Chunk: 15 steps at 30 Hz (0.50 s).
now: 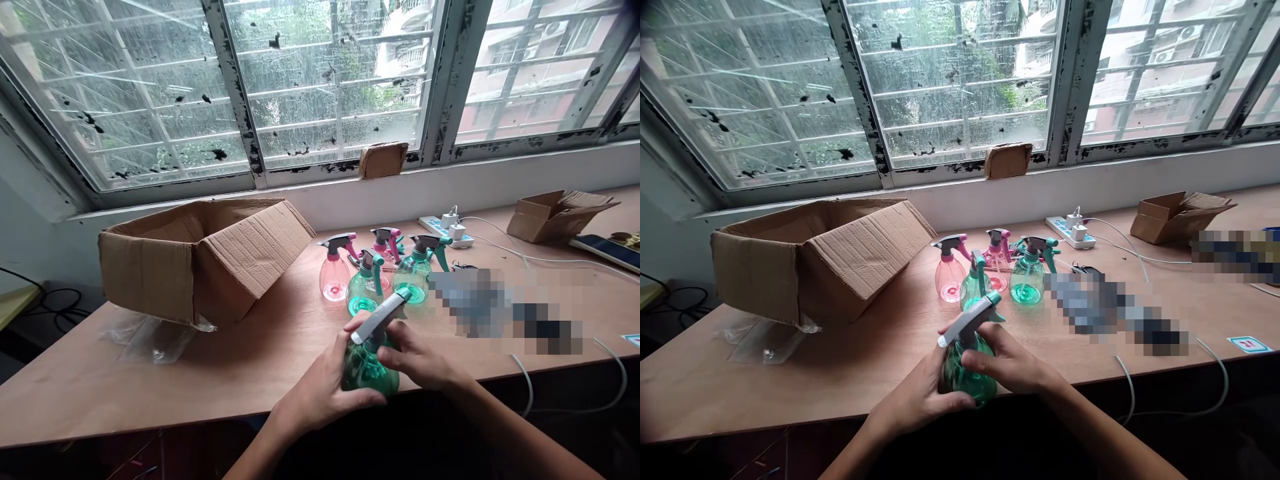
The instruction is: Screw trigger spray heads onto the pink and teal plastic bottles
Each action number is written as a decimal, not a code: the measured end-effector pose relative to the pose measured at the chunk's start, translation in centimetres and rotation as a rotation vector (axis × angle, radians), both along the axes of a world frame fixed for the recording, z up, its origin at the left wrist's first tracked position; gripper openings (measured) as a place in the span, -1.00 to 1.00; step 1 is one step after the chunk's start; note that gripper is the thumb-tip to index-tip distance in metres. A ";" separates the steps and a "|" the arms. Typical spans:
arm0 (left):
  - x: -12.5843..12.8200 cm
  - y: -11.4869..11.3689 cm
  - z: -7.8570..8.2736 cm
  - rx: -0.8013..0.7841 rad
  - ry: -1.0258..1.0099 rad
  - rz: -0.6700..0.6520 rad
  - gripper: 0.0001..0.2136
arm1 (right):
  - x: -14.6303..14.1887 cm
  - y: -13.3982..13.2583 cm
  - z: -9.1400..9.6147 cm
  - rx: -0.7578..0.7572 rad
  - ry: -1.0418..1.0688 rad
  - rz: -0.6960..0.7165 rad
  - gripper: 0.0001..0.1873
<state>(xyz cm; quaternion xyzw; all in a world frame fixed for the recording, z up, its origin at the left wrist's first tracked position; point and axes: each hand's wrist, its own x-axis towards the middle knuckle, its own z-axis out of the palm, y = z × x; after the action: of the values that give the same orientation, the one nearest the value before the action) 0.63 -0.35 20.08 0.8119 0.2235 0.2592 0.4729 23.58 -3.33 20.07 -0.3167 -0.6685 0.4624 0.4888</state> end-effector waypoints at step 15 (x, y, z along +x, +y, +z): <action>-0.5 -1.1 0.1 -0.310 -0.158 -0.059 -0.06 | -0.5 -0.9 -0.4 -0.069 0.231 -0.159 -0.41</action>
<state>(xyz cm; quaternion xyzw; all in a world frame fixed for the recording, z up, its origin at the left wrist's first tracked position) 0.18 -1.47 20.17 0.7125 0.1991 0.2704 0.6161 23.06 -4.24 19.68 -0.3297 -0.5643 0.4784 0.5865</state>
